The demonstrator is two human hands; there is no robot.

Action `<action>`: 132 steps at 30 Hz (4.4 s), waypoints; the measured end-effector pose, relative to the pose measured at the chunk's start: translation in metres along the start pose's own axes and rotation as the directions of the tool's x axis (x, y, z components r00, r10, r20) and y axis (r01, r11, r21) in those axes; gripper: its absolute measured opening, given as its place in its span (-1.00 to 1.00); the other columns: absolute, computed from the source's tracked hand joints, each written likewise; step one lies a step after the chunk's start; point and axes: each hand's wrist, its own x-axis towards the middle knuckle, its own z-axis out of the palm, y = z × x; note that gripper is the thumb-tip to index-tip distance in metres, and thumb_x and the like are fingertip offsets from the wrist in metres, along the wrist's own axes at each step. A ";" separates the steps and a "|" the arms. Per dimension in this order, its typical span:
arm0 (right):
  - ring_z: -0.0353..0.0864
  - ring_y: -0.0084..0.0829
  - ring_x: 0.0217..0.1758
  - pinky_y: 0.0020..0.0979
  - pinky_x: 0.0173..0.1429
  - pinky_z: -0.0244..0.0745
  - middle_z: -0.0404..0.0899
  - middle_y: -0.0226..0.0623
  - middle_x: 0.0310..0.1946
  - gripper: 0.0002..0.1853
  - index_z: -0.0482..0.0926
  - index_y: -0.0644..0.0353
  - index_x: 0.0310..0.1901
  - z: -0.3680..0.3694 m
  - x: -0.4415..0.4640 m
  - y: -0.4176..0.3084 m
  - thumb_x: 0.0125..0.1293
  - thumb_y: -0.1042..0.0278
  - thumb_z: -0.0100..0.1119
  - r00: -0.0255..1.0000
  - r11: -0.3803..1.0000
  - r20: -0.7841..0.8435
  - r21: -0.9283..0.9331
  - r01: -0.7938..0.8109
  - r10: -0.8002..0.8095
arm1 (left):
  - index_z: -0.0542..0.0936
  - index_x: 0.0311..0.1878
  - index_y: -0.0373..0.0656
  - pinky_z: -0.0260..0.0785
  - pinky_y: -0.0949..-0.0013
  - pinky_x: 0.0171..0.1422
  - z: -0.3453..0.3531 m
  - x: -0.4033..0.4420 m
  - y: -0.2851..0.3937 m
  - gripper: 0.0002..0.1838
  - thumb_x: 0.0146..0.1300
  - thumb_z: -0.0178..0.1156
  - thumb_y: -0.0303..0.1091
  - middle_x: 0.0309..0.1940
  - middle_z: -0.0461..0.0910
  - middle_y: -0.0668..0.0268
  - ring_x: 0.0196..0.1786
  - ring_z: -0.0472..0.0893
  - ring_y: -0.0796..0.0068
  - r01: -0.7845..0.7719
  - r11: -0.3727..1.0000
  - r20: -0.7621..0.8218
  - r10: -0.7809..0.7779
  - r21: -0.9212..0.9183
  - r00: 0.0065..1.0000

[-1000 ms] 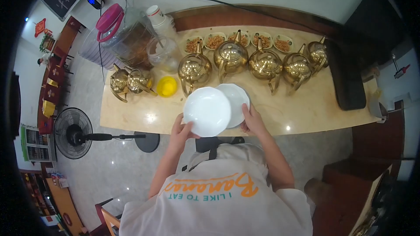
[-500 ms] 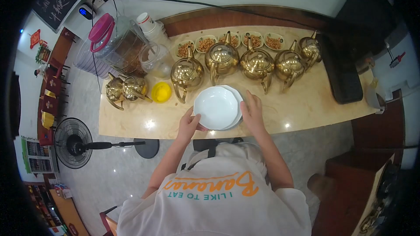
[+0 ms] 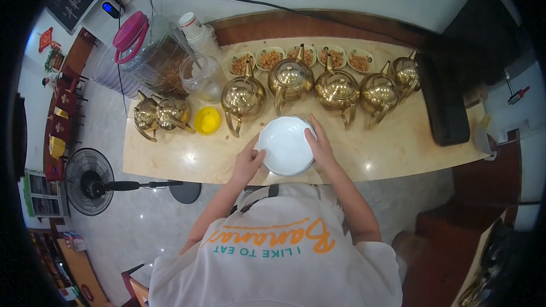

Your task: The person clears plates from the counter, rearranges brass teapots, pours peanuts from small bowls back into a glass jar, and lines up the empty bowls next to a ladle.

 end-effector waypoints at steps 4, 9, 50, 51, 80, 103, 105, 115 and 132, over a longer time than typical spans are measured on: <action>0.08 -0.34 0.35 -0.41 0.35 -0.02 0.15 -0.10 0.27 -0.49 0.14 0.22 0.28 0.002 0.002 0.004 0.34 0.25 -0.13 0.995 0.990 0.047 0.112 -0.091 0.086 | 0.15 0.30 -0.12 0.35 0.47 -0.45 0.017 0.006 -0.038 -0.33 0.13 0.15 -0.26 -0.19 0.44 0.16 -0.30 0.43 0.47 -0.145 0.977 -0.232 0.179 0.158 0.956; 0.07 -0.29 0.36 -0.38 0.35 -0.01 0.10 -0.07 0.28 -0.51 0.17 0.23 0.25 0.004 -0.002 0.010 0.31 0.30 -0.13 0.996 0.998 0.093 -0.064 0.012 -0.006 | 0.03 0.32 -0.12 0.50 0.39 -0.30 0.014 0.000 -0.021 -0.29 0.15 0.11 -0.26 0.04 0.33 0.13 -0.09 0.49 0.32 0.207 0.853 0.011 -0.230 -0.480 0.973; 0.40 -0.20 0.08 -0.33 0.08 0.35 0.09 0.08 0.24 -0.39 0.11 0.25 0.24 0.319 0.058 -0.001 0.15 0.38 0.05 0.597 0.995 0.803 -0.061 0.074 0.005 | 0.06 0.29 -0.21 0.36 0.19 0.12 -0.224 -0.086 -0.176 -0.40 0.23 0.04 -0.39 0.14 0.29 0.06 0.08 0.43 0.20 -0.194 0.714 -0.724 -0.581 -0.673 0.373; 0.51 -0.24 -0.04 -0.34 0.00 0.40 0.16 0.06 0.21 -0.42 0.15 0.23 0.22 0.315 0.060 -0.014 0.14 0.39 0.06 0.626 0.996 0.775 -0.078 -0.033 0.081 | 0.05 0.29 -0.19 0.35 0.19 0.14 -0.226 -0.086 -0.177 -0.42 0.25 0.03 -0.38 0.15 0.28 0.07 0.10 0.41 0.21 -0.207 0.704 -0.721 -0.589 -0.680 0.365; 0.48 -0.07 -0.42 -0.17 -0.36 0.32 0.47 -0.11 -0.50 -0.79 0.37 0.23 -0.30 0.223 -0.029 -0.087 0.21 0.25 0.04 0.685 0.942 0.728 -0.204 0.265 -0.035 | 0.12 0.21 -0.23 0.40 0.16 0.07 -0.208 -0.050 -0.156 -0.55 0.28 -0.08 -0.40 0.11 0.26 0.02 0.06 0.43 0.15 -0.313 0.738 -0.790 -0.608 -0.598 0.076; 0.47 -0.51 -0.48 -0.48 -0.44 0.37 0.46 -0.32 -0.29 -0.65 0.37 0.19 -0.07 0.217 -0.036 -0.070 0.12 0.34 0.19 0.987 0.951 0.151 -0.293 0.100 -0.057 | 0.00 0.27 -0.15 0.33 0.19 0.13 -0.209 -0.046 -0.135 -0.46 0.28 -0.07 -0.31 0.17 0.15 0.08 0.12 0.34 0.17 -0.296 0.665 -0.724 -0.666 -0.685 0.180; 0.45 -0.56 -0.52 -0.55 -0.46 0.36 0.41 -0.34 -0.18 -0.59 0.31 0.17 0.00 0.214 -0.011 -0.072 0.13 0.37 0.19 0.987 0.945 -0.100 -0.313 0.089 -0.126 | -0.04 0.28 -0.15 0.31 0.20 0.16 -0.206 -0.051 -0.131 -0.41 0.28 -0.04 -0.26 0.20 0.12 0.10 0.14 0.32 0.17 -0.316 0.646 -0.718 -0.653 -0.694 0.242; 0.47 -0.60 -0.54 -0.56 -0.55 0.33 0.47 -0.39 -0.39 -0.82 0.41 0.22 -0.18 0.197 0.022 -0.029 0.25 0.34 0.06 0.998 0.965 -0.011 -0.253 -0.065 0.064 | -0.18 0.35 -0.14 -0.10 0.23 0.39 -0.188 -0.101 -0.138 -0.22 0.27 -0.04 0.01 0.32 -0.06 0.07 0.34 0.07 0.25 -0.113 0.697 -0.680 -0.629 -0.708 0.377; 0.51 -0.29 -0.45 -0.35 -0.31 0.41 0.54 -0.15 -0.37 -0.75 0.47 0.24 -0.10 0.129 -0.069 -0.084 0.20 0.37 0.06 0.982 0.892 0.035 -0.426 -0.154 0.186 | -0.03 0.33 -0.01 -0.22 0.07 0.37 -0.123 -0.121 -0.165 -0.27 0.22 -0.09 0.17 0.34 -0.03 0.18 0.34 0.02 0.11 0.231 0.696 -0.379 -0.602 -0.680 0.703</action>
